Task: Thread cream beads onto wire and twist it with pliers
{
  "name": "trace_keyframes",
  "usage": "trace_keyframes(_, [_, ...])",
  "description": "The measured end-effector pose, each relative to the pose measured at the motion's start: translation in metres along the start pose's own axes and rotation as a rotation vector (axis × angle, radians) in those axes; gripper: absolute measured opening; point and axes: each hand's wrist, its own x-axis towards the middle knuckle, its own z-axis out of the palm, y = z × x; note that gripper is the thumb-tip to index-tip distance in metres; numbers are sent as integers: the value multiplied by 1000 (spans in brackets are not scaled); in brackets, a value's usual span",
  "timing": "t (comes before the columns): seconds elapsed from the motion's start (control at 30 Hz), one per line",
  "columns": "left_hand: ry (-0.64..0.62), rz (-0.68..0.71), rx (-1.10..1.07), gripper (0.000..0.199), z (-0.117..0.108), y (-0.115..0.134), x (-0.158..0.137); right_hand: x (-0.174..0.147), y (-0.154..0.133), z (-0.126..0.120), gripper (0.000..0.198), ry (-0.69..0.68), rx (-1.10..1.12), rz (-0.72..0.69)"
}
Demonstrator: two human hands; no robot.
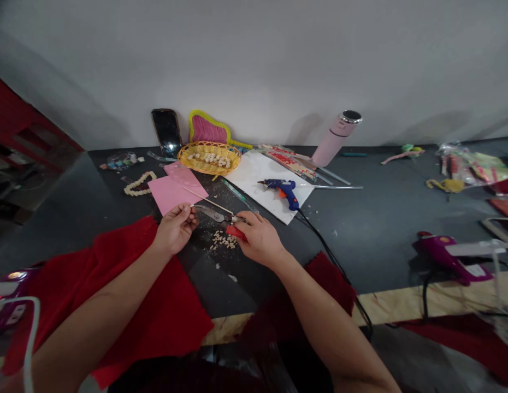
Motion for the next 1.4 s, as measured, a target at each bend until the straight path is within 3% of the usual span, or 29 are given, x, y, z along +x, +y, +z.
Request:
trace_keyframes(0.47, [-34,17,138,19,4,-3,-3,-1,0,3,22,17,2,-4])
trace_keyframes(1.4, [-65,37,187,20,7,-3,-6,0,-2,4,19,29,83,-42])
